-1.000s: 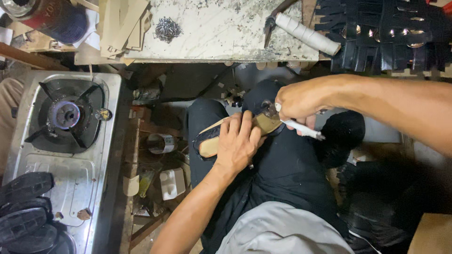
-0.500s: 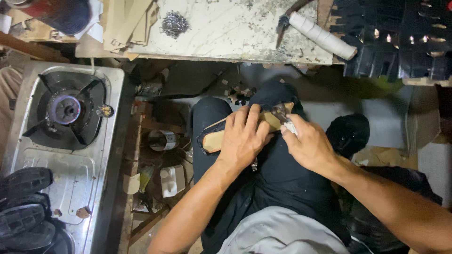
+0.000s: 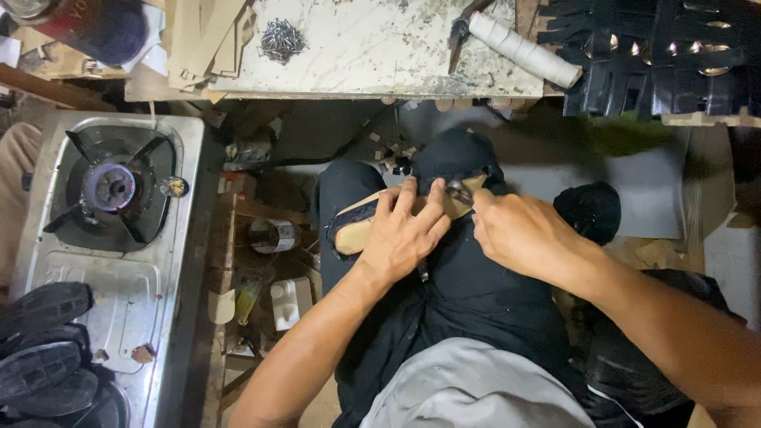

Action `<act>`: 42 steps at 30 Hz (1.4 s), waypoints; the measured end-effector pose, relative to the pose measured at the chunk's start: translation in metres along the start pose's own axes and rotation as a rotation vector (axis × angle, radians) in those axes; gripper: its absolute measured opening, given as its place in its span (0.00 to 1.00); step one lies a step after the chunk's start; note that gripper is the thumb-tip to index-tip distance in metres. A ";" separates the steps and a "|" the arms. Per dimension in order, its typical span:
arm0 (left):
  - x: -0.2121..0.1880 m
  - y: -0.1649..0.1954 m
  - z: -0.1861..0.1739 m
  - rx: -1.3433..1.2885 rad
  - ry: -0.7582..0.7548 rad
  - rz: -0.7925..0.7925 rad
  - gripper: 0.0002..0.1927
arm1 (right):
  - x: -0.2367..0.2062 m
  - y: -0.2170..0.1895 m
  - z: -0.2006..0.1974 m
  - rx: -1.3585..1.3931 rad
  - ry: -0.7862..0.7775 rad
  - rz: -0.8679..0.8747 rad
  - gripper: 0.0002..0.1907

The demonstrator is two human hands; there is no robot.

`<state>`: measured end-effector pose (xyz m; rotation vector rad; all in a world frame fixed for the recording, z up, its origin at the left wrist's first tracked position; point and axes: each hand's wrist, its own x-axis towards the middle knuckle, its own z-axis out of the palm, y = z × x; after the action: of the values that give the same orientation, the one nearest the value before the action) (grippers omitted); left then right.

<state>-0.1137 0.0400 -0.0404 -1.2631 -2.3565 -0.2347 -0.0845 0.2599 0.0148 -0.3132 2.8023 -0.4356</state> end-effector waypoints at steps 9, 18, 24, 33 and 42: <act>-0.006 -0.001 -0.003 0.046 -0.090 0.026 0.13 | -0.022 -0.016 -0.021 0.715 0.539 0.117 0.13; -0.003 -0.001 0.002 -0.032 -0.039 -0.022 0.14 | -0.020 -0.009 0.026 0.770 0.400 0.199 0.16; -0.004 0.000 0.004 -0.045 -0.033 -0.044 0.16 | -0.018 -0.012 0.027 0.601 0.293 0.213 0.14; 0.006 0.003 -0.016 -0.037 -0.028 -0.084 0.18 | -0.016 -0.001 0.039 0.548 0.229 0.204 0.17; 0.075 0.028 -0.034 -0.214 -0.359 -0.344 0.16 | -0.045 0.011 0.056 1.087 0.352 0.335 0.17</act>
<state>-0.1158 0.0992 0.0231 -1.0504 -2.9240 -0.4069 -0.0263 0.2670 -0.0290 0.4969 2.3585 -1.8974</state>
